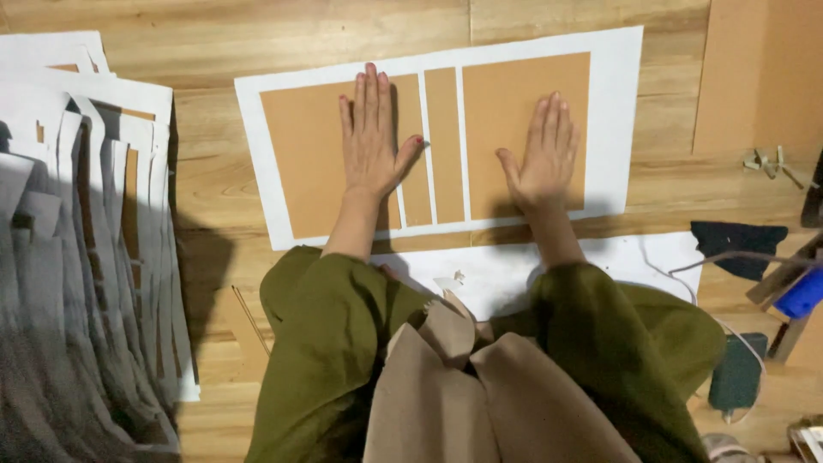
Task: The person applies adhesive to cardboard pieces using a roller, then positions them onto a large white sheet and presses them by hand.
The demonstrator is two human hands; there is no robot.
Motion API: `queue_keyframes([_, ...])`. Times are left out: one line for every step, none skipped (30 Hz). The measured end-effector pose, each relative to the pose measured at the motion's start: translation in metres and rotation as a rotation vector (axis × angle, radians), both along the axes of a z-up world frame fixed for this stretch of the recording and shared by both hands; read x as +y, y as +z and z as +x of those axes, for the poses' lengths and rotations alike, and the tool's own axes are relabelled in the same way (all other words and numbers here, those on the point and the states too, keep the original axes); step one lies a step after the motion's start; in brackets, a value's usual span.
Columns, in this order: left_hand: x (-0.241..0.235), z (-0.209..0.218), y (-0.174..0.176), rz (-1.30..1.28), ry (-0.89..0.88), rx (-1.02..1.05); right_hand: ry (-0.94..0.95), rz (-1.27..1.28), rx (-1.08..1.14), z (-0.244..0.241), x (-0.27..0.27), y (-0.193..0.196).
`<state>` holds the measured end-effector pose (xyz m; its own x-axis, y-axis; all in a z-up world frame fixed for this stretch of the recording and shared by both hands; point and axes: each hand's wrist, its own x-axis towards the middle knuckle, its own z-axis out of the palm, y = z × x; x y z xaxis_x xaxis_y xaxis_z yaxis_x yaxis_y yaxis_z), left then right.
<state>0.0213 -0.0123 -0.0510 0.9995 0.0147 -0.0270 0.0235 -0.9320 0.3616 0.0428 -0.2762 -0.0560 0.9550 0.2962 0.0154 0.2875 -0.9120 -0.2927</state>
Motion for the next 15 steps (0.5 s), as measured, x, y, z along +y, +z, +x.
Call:
queue_keyframes([-0.002,-0.003,-0.001,-0.003,-0.002,0.005,-0.002,-0.003,0.005,-0.005,-0.003,-0.003])
queue_keyframes([-0.004,-0.007,0.0,0.048,-0.014,0.071,-0.008,0.031,0.028,-0.011,-0.006,-0.004])
queue_keyframes([-0.002,0.002,0.002,0.112,-0.016,0.112,-0.005,0.077,0.026,-0.003,-0.004,-0.007])
queue_keyframes([0.0,0.002,0.003,0.122,-0.007,0.092,0.003,0.088,0.006,0.003,-0.007,-0.003])
queue_keyframes([0.001,0.0,0.003,0.034,0.004,0.053,-0.004,0.15,0.038,0.0,-0.01,0.001])
queue_keyframes([0.003,-0.003,0.002,-0.053,0.014,0.015,-0.01,0.213,0.07,-0.002,-0.014,0.004])
queue_keyframes([0.008,-0.002,0.008,-0.048,0.013,0.011,-0.009,0.219,0.066,-0.004,-0.015,0.018])
queue_keyframes([0.014,-0.002,0.014,-0.086,0.262,-0.098,-0.069,0.229,-0.024,-0.007,-0.016,0.032])
queue_keyframes([0.017,-0.008,0.019,-0.127,0.52,-0.201,-0.119,0.233,-0.106,-0.014,-0.019,0.047])
queue_keyframes([0.041,-0.015,0.011,-0.124,0.529,-0.198,-0.11,0.235,-0.1,-0.022,-0.029,0.028])
queue_keyframes([0.067,-0.016,0.005,-0.079,0.87,0.052,-0.15,0.155,-0.07,-0.026,-0.037,0.009])
queue_keyframes([0.092,-0.017,-0.001,-0.035,1.199,0.317,-0.19,0.075,-0.041,-0.029,-0.045,-0.008])
queue_keyframes([0.111,-0.022,-0.01,-0.041,1.189,0.299,-0.199,0.079,-0.058,-0.025,-0.048,-0.011])
queue_keyframes([0.13,-0.027,-0.02,-0.092,1.249,0.407,-0.186,0.126,-0.036,-0.021,-0.051,-0.014])
queue_keyframes([0.148,-0.045,-0.032,-0.142,1.316,0.533,-0.162,0.166,0.002,-0.025,-0.055,-0.017])
